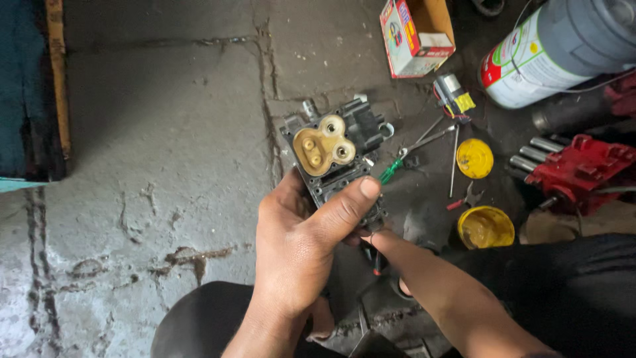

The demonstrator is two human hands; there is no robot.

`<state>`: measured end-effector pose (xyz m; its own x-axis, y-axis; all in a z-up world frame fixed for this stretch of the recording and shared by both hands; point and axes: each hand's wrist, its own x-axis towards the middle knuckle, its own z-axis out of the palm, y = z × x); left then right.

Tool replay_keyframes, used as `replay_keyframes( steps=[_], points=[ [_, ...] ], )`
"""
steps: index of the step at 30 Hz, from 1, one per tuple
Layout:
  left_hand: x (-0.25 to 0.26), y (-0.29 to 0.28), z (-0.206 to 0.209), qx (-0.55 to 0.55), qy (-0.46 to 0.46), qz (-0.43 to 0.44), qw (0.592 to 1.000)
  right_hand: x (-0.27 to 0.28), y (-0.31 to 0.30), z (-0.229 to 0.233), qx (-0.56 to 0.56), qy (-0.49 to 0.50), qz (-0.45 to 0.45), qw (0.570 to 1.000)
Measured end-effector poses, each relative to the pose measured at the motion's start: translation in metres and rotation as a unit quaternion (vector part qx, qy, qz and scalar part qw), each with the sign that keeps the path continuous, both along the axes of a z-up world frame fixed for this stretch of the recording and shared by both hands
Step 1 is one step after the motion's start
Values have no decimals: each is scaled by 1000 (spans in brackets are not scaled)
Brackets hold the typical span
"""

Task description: The person manipulates a mechanical component by hand, using a screwdriver to remove and replace screws and internal parts while sitting on the floor.

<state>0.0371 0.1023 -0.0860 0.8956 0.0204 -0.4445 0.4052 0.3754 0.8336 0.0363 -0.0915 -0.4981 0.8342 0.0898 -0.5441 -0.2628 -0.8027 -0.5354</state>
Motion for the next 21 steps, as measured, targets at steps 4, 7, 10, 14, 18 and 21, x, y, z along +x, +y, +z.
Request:
replay_keyframes(
  steps=[4,7,10,14,18,21],
  points=[
    [2,0,-4,3,-19,-1,1000,4,-21,-6,7,-27,-21,999],
    [2,-1,-6,33,-24,-2,999,18,-33,-13,-17,-20,-9,1000],
    [3,-3,-5,78,-17,-4,997,20,-45,-27,62,45,-46,996],
    [4,-12,-3,132,-13,5,991,18,-54,-24,372,248,-299,843],
    [1,-19,-6,158,-26,-2,987,15,-47,7,544,334,-379,670],
    [0,-20,-7,173,-26,-9,985,10,-35,39,593,327,-417,606]
  ],
)
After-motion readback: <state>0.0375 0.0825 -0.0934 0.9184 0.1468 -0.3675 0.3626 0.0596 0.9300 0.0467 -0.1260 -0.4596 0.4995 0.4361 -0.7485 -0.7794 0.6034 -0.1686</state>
